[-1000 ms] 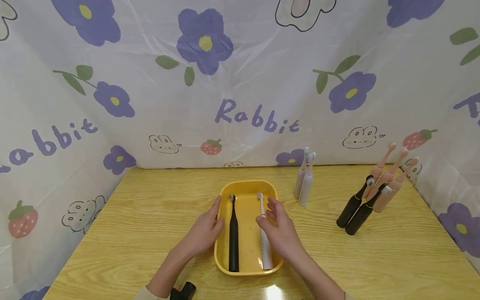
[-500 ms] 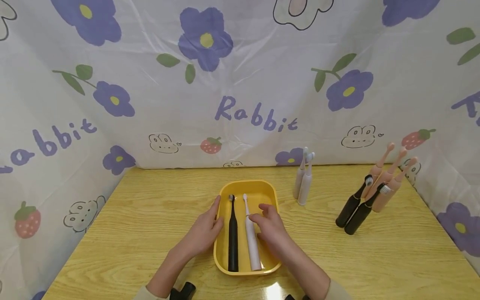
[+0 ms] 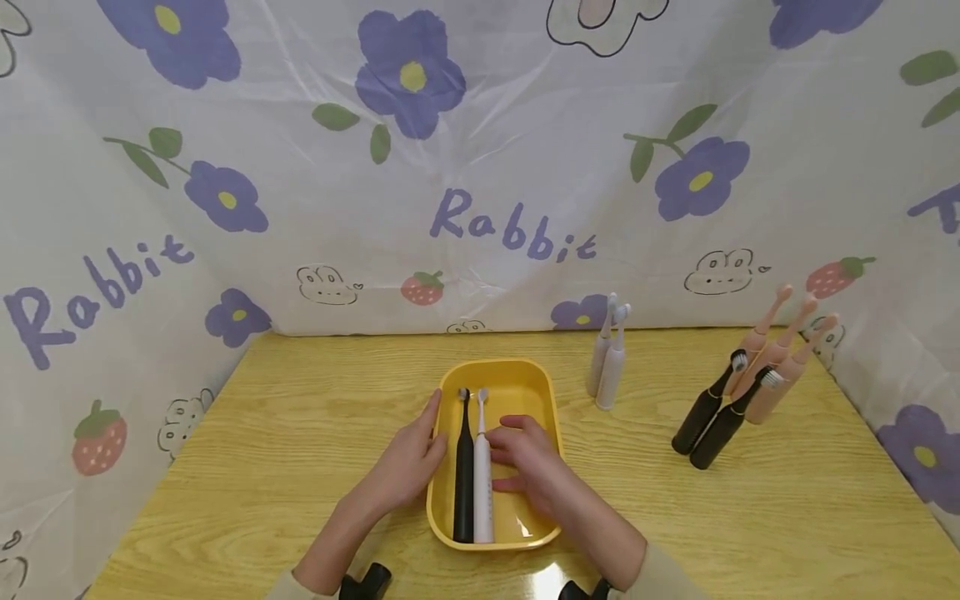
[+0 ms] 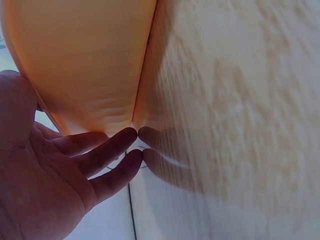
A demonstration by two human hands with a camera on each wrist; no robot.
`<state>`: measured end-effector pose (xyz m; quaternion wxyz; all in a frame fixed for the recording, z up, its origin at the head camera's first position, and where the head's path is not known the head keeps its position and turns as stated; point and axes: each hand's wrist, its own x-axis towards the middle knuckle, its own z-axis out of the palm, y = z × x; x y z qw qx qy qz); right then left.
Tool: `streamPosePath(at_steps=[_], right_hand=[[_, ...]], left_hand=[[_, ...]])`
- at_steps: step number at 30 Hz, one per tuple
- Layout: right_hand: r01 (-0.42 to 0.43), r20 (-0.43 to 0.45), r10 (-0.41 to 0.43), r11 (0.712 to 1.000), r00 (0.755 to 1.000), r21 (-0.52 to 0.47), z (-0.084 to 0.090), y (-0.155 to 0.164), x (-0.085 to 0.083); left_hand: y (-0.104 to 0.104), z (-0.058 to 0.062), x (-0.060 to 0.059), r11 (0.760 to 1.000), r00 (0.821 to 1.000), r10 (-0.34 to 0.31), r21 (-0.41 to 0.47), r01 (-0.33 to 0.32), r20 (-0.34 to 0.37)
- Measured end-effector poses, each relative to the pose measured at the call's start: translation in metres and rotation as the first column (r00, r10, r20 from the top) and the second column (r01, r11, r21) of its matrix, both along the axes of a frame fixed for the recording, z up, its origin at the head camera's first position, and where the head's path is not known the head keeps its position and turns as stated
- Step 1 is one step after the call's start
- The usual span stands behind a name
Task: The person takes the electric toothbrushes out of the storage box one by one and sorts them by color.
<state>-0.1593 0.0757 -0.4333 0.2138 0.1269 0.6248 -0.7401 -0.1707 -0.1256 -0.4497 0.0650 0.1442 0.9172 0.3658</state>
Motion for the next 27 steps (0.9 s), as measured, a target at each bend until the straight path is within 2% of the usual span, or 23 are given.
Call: streamPosePath(at_steps=[11,15,18,27], right_hand=[[-0.071,-0.021,0.072,0.996,0.997,0.062,-0.0020,0.0015,-0.0025],[-0.181,-0.002,0.182,0.980,0.983,0.077,-0.0042,0.0005,-0.0001],[-0.255,0.013,0.255,0.965,0.967,0.068,-0.0053,-0.0001,0.0020],[-0.299,0.044,0.299,0.954,0.953,-0.001,-0.0057,0.0023,-0.0005]], left_hand=[[-0.0002,-0.0017,0.0012,1.000,1.000,0.006,0.010,-0.006,-0.015],[-0.0002,-0.0024,0.0008,1.000,1.000,0.006,0.014,-0.005,-0.015],[-0.0003,-0.0030,0.0004,1.000,1.000,0.006,0.007,-0.006,-0.022],[-0.0007,-0.0027,0.0009,1.000,1.000,0.003,-0.008,-0.003,-0.019]])
